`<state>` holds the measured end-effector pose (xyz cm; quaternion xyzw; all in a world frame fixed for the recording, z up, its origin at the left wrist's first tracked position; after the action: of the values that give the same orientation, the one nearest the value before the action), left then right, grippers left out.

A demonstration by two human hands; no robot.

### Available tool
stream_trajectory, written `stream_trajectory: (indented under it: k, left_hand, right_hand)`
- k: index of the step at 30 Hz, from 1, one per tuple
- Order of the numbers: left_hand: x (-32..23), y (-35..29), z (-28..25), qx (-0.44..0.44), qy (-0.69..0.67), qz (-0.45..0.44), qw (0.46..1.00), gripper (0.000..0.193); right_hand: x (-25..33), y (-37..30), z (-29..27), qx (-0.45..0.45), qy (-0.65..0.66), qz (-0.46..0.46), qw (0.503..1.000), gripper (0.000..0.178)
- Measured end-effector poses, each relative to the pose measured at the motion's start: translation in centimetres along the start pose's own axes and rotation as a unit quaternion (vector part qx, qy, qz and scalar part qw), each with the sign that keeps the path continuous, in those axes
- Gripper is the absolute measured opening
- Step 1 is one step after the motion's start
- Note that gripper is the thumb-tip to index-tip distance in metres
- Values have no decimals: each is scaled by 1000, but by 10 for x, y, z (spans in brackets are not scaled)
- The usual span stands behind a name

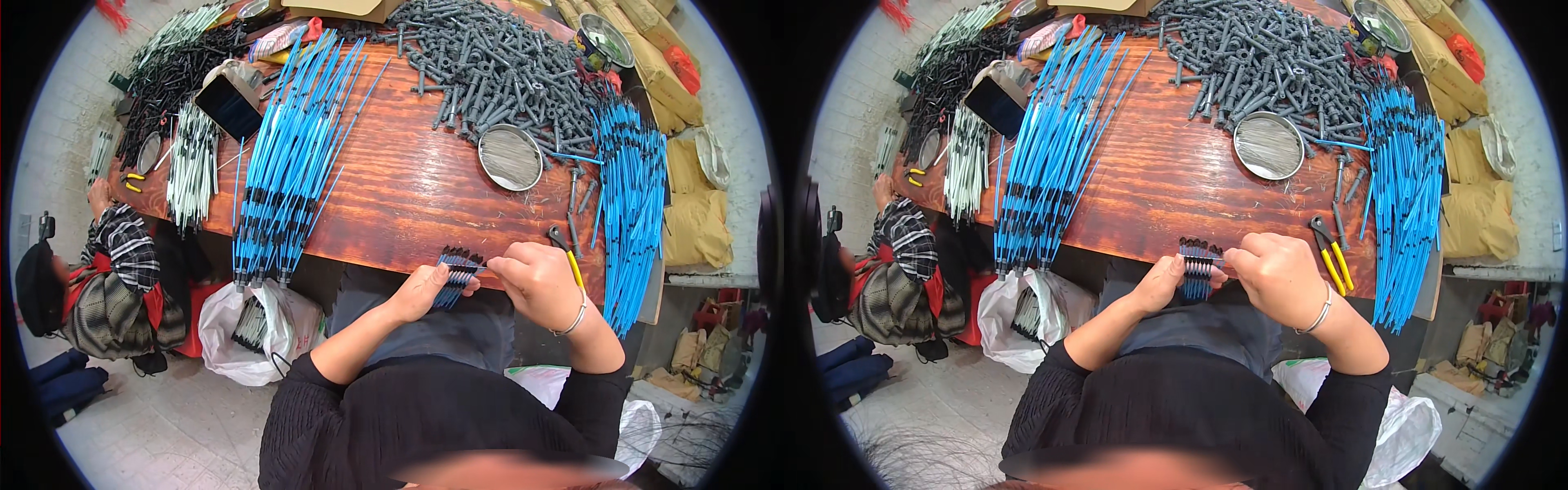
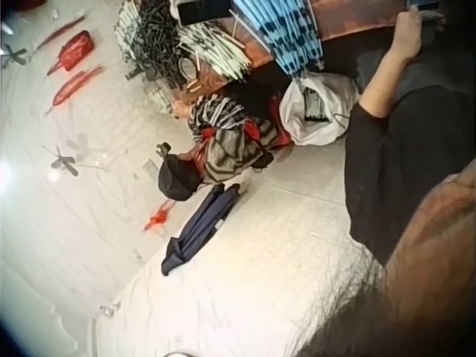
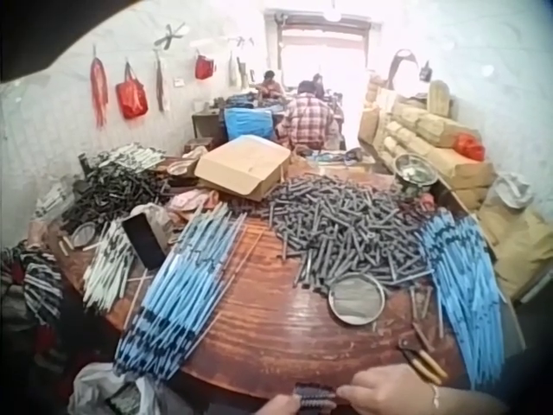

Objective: Assembling bundles of blue plastic rods into connectors and securing them using pliers.

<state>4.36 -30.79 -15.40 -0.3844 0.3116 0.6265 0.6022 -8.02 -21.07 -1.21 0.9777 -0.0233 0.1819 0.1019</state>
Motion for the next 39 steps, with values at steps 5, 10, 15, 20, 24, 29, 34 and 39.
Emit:
stream_trajectory:
  k: [5,10,15,20,24,29,34,39]
  left_hand:
    - [2,-1,0,-5,-1,-9,1000,63]
    - [0,2,2,10,18,14,1000,59]
    - [-13,-16,9,7,164,105,981,31]
    - [9,-32,13,4,200,35,979,17]
    - [14,-40,13,-59,126,76,987,15]
    - [8,-26,8,-108,133,-5,985,16]
    - [1,-7,0,-45,30,43,998,34]
    - [7,-8,-8,-47,6,16,999,52]
  right_hand:
    - [-5,-3,-6,-14,-6,45,999,11]
    - [-5,-2,-5,22,14,42,999,8]
    - [-68,21,-21,-133,55,109,984,4]
    - [-180,50,36,-89,-148,216,961,11]
    - [-199,57,75,0,-196,240,951,13]
    - [-201,63,73,-4,-233,228,945,13]
    - [-174,51,38,-86,-150,214,961,13]
    - [-87,22,-3,19,225,200,954,11]
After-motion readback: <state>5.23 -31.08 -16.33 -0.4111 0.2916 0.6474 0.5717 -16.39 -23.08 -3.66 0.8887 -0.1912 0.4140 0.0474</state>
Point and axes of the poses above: each hand's wrist, its own y-axis towards the middle knuckle, its own z-axis out of the palm, x = y × z, the point moved 3 cm from there along y, towards the middle knuckle
